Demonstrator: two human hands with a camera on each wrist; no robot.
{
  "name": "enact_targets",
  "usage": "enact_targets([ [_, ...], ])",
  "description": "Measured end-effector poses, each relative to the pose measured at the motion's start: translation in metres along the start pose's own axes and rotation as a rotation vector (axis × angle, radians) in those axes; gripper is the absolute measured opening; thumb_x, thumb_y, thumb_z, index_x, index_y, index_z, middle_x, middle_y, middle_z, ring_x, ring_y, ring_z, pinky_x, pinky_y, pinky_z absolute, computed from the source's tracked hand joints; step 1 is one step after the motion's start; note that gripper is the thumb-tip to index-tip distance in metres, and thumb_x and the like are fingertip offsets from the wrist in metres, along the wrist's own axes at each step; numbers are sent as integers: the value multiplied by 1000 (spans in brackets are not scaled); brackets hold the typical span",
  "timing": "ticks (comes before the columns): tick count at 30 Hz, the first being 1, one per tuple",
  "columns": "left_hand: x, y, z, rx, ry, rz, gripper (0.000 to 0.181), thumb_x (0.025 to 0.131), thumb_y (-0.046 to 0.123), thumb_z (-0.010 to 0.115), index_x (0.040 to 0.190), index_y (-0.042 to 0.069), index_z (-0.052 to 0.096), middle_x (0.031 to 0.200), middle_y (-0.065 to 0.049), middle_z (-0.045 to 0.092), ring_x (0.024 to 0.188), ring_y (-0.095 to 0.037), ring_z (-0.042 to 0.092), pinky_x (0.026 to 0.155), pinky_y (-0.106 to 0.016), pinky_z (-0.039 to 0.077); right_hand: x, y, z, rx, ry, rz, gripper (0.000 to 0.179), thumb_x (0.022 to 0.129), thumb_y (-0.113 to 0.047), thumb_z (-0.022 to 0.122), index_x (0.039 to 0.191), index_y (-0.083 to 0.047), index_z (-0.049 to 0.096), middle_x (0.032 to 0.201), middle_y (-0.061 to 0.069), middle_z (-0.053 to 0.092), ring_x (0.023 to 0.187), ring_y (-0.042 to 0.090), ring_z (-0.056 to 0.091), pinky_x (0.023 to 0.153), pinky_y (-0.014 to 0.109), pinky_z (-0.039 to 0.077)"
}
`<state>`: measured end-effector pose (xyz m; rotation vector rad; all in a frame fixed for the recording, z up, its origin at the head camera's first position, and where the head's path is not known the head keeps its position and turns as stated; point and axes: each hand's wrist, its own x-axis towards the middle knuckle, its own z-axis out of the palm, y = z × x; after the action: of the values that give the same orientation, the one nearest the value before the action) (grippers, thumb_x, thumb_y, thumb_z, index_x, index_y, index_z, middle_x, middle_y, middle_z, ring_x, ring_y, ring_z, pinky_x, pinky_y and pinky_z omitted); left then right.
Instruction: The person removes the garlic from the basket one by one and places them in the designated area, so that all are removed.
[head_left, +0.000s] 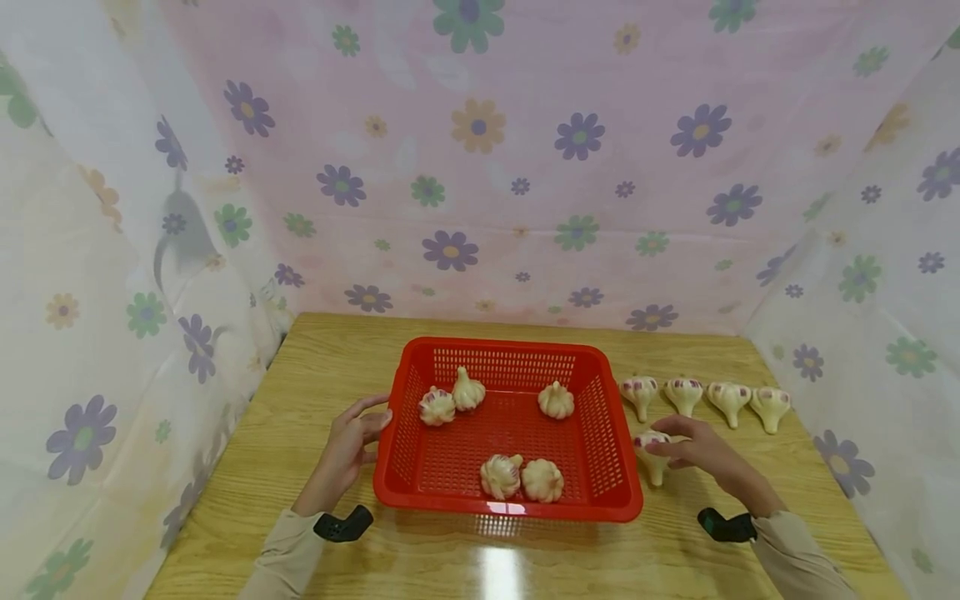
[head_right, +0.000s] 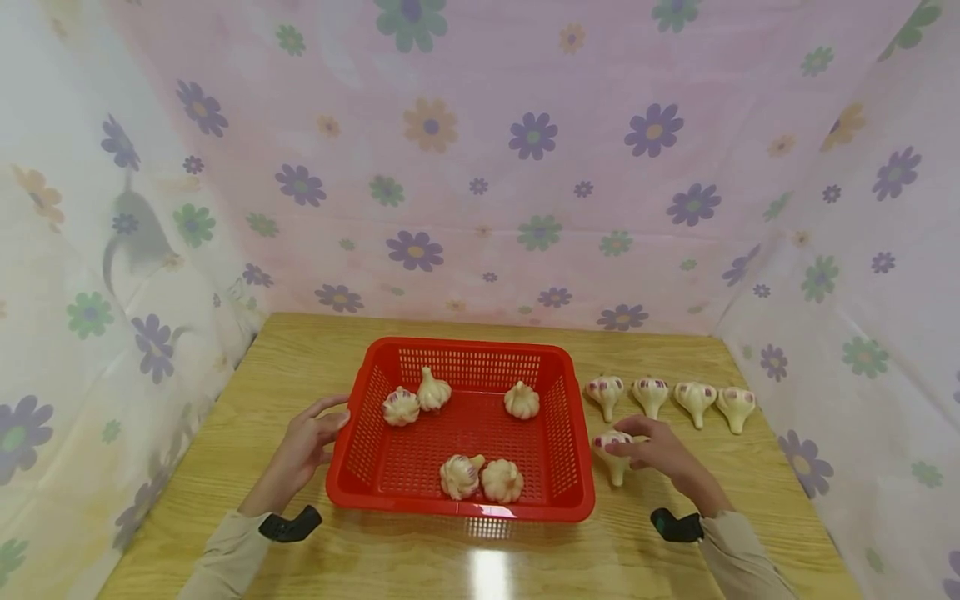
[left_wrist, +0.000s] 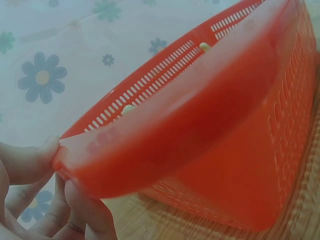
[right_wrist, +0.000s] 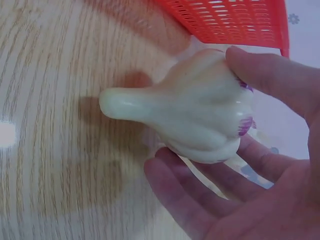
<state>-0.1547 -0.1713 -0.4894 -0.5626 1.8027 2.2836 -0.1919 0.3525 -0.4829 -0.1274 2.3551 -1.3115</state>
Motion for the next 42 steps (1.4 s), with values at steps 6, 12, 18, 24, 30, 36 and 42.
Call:
enact_targets([
  [6,1,-2,-1,-3,6,-5,41,90,14,61,130,14,55,102,-10,64,83,-23,64,67,-44,55,8,6,7,-17,35,28,58,88,-27,67,128,8,44,131,31,42,96,29,59,76,44,53],
  [12,3,-1,-1,-1,8,-8,40,89,15,62,128,15,56,103,-13,64,81,-24,64,66,-44,56,13,6,9,-35,51,46,60,89,-30,66,129,8,42,130,35,40,88,27,61,75,45,54],
  [18,3,0,0,5,1,-6,40,89,15,62,128,15,56,103,-13,64,82,-24,64,66,-43,56,12,4,9,-69,65,42,61,89,-30,66,128,8,41,128,36,41,98,31,58,73,43,54],
  [24,2,1,-1,1,-1,-5,40,89,15,62,128,15,56,101,-12,65,80,-22,64,64,-42,56,11,1,8,-84,67,34,61,89,-29,66,128,10,39,126,37,42,101,35,57,72,43,55],
  [30,2,0,-1,-4,0,-9,40,89,14,62,129,14,56,102,-12,64,81,-23,64,64,-41,56,11,1,7,-95,69,43,62,89,-29,66,128,11,38,125,37,42,98,33,57,72,44,54],
  [36,2,0,-1,-5,4,-9,41,89,15,63,129,14,56,106,-13,64,83,-24,64,64,-42,56,11,-1,8,-104,71,52,65,88,-31,67,129,11,37,125,37,42,97,33,57,72,44,54],
  [42,1,1,0,-1,5,-19,41,89,16,63,129,15,55,109,-14,63,86,-26,64,68,-44,55,12,0,9,-106,73,64,68,87,-32,68,128,10,36,124,36,42,94,30,58,72,44,54],
])
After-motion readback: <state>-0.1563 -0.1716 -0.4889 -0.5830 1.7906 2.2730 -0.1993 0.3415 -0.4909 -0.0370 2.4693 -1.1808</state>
